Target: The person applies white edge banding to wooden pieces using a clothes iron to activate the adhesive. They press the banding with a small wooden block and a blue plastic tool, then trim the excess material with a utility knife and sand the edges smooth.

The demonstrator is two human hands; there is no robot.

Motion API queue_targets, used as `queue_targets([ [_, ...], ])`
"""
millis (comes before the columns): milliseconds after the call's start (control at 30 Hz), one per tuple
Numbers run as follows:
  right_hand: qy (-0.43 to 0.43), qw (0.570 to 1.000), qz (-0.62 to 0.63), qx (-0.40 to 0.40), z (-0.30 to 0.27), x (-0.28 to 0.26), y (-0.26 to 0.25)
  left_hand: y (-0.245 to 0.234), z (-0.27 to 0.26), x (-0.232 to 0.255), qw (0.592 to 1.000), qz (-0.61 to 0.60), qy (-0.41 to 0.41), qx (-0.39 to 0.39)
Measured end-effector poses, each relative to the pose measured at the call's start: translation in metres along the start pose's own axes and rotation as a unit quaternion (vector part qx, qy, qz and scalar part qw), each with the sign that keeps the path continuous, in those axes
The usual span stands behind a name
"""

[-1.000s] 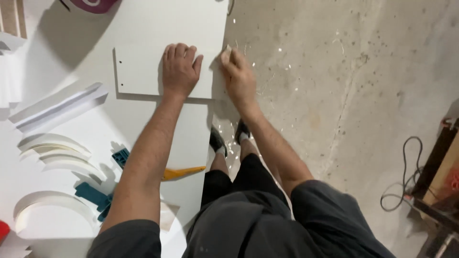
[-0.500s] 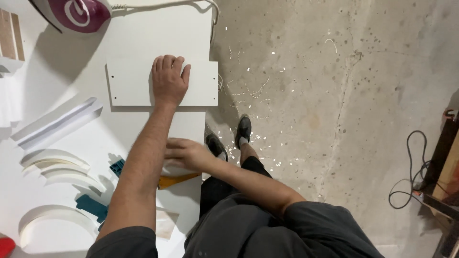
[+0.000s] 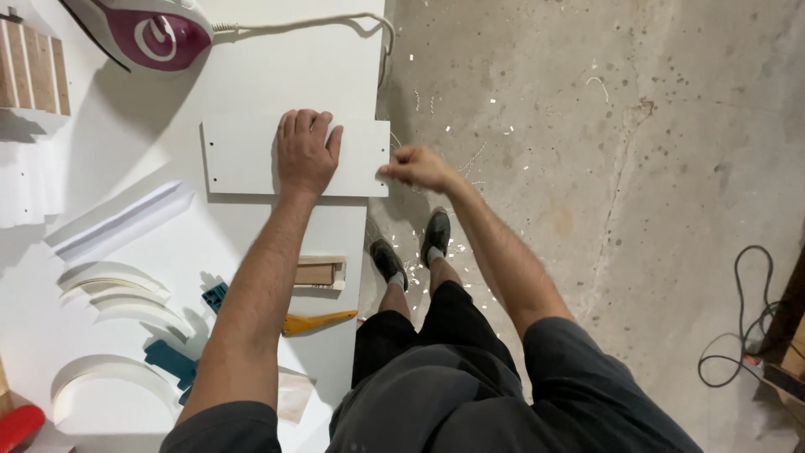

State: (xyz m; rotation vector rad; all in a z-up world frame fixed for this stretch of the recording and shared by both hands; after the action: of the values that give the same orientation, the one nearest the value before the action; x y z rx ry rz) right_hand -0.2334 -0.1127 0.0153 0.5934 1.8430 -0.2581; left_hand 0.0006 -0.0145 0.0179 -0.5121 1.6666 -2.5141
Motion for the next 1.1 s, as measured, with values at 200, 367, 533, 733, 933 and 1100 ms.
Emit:
queue_targets([
  [200,-0.029,0.998,0.013,0.051,0.043,-0.015,-0.034,0.001,-0.003,-0.001,0.999,0.002,-0.017,-0.039],
  [367,-0.067,0.959,0.049,0.270,0.035,0.007,-0.015,0.002,-0.004,-0.001,1.000,-0.003,-0.004,-0.015],
  [533,-0.063,0.973,0.069,0.210,0.018,0.022,0.016,0.005,0.000,-0.002,1.000,0.001,0.002,-0.003],
  [733,-0.066,0.977,0.115,0.169,-0.027,0.040,0.044,0.004,-0.001,-0.002,1.000,0.000,0.005,-0.003],
  [933,-0.068,0.987,0.090,0.113,-0.053,0.043,0.047,0.004,-0.001,-0.002,1.000,0.001,0.004,-0.002],
  [1100,-0.040,0.989,-0.137,0.049,-0.033,0.030,0.035,0.004,-0.001,-0.001,1.000,0.007,0.004,-0.005],
])
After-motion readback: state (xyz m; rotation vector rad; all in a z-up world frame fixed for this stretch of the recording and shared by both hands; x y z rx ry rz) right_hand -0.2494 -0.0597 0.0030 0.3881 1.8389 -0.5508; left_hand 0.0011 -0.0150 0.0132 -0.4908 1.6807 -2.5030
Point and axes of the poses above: each hand's wrist, its own z-axis towards the middle knuckle, its own y-axis out of the palm, x = y × z, the point moved 1 cm from there along z, towards the middle knuckle, and after that the axes turned 10 degrees about -y, right-handed, at the moved point
